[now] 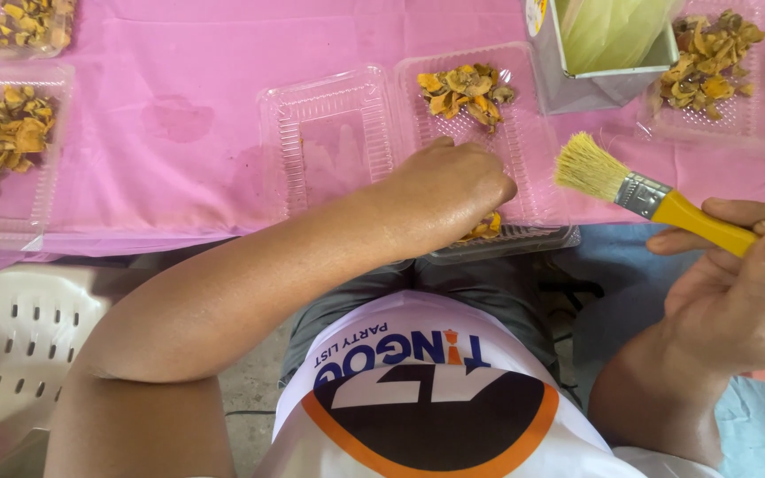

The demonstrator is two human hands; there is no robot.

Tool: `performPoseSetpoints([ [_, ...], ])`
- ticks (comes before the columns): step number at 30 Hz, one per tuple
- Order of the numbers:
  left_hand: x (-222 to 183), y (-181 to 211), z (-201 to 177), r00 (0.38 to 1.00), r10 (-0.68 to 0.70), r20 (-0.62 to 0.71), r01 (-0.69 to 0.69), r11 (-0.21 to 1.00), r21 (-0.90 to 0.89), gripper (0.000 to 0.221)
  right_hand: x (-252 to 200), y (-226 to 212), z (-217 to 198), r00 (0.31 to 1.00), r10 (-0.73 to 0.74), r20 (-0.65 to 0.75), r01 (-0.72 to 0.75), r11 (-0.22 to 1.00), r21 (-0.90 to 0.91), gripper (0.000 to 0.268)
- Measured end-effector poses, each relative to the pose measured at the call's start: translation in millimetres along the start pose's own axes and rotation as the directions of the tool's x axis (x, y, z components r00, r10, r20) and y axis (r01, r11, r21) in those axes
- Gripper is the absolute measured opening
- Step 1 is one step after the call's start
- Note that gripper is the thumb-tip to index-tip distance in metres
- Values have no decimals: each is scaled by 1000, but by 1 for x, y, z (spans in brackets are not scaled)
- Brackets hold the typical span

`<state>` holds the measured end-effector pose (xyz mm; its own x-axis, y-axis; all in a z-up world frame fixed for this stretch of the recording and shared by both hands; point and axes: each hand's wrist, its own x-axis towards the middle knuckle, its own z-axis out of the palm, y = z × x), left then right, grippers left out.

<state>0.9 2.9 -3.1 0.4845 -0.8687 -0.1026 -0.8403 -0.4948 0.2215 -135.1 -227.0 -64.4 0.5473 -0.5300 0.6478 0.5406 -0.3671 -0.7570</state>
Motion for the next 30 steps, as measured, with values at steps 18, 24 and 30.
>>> performPoseSetpoints([
  [18, -2, 12, -45, 980, 45, 193, 35, 919, -392, 40, -2, 2, 1, 999, -12, 33, 13, 1000, -26, 38],
  [24, 15, -3, -21, 968, 158, 196, -113, 969, -220, 44, -1, 5, -4, 999, -16, 35, 16, 1000, -8, 31],
  [30, 23, -9, -10, 967, 169, 192, -151, 983, -108, 37, -2, -1, 2, 999, -13, 33, 14, 1000, -21, 36],
])
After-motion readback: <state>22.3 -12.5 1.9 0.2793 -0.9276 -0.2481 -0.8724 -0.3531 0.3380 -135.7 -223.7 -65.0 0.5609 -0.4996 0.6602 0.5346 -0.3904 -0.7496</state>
